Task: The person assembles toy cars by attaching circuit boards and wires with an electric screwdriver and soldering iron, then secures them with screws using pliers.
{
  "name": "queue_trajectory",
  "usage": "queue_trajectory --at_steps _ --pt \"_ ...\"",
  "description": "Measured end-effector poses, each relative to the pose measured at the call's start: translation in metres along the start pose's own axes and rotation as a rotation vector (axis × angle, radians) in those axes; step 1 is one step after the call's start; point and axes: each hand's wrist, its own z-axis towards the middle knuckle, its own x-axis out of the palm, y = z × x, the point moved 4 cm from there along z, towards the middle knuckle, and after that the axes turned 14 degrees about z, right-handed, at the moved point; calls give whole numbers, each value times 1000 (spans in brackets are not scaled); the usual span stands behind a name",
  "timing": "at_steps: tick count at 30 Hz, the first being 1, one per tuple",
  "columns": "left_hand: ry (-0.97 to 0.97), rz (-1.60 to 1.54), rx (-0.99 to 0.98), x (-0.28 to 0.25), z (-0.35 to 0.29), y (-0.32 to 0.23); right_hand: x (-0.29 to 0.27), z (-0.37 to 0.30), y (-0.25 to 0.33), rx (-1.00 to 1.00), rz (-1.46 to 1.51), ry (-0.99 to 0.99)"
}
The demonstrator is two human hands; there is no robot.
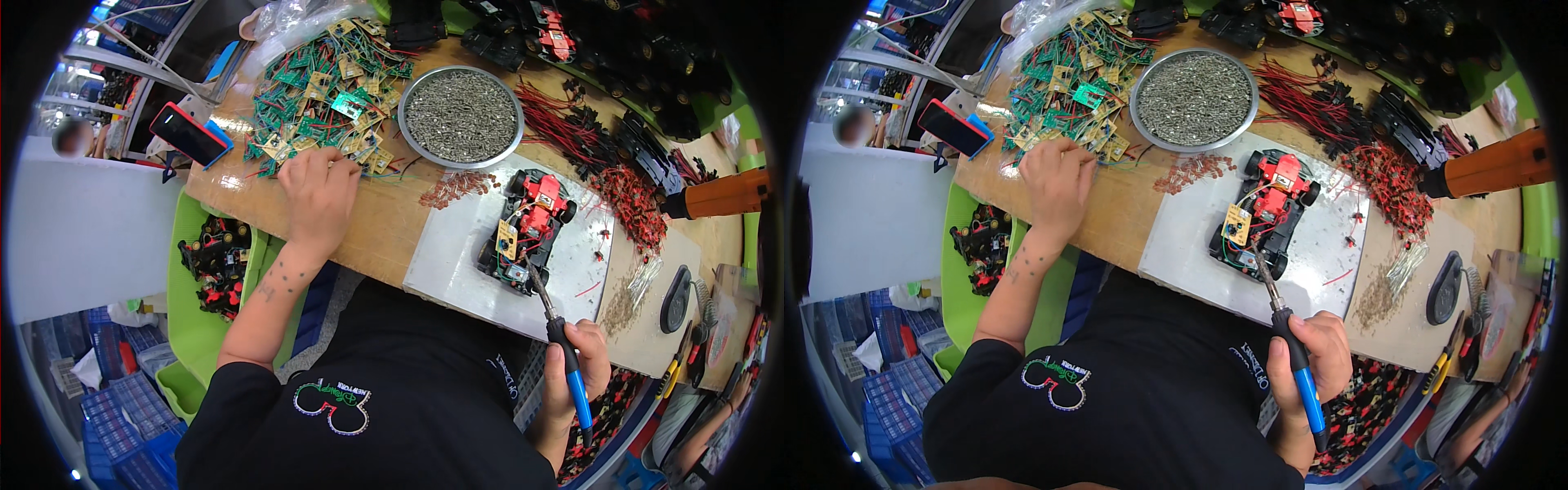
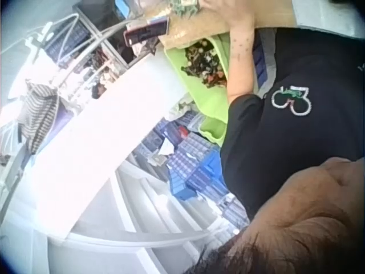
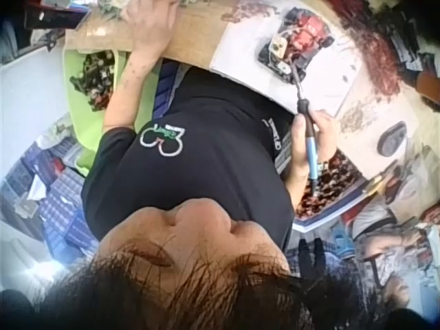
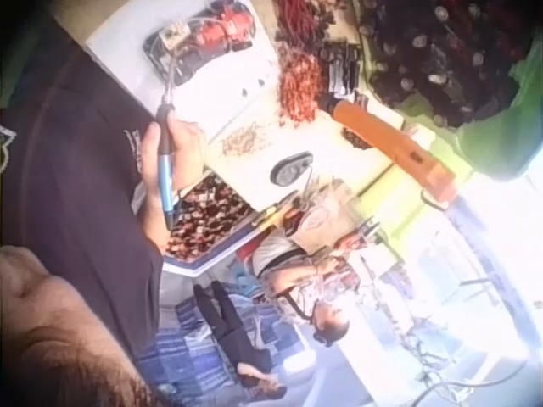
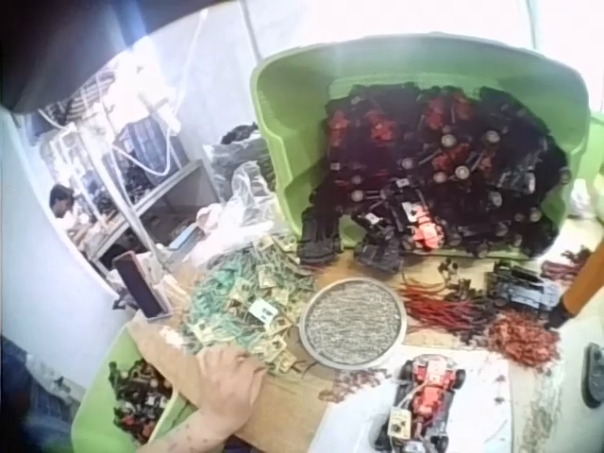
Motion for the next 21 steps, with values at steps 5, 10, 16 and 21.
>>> queue_trajectory --at_steps 5,10,16,21 --pt "-30 -166 78 -19 5 -34 -2 3 1 18 16 -16" --pt "35 -529 205 -54 3 -93 -3 7 6 19 17 -10" --pt "3 -597 234 -54 -3 -125 -1 8 8 59 -25 22" --pt "13 -581 236 -53 -1 -133 -1 7 8 85 -45 6"
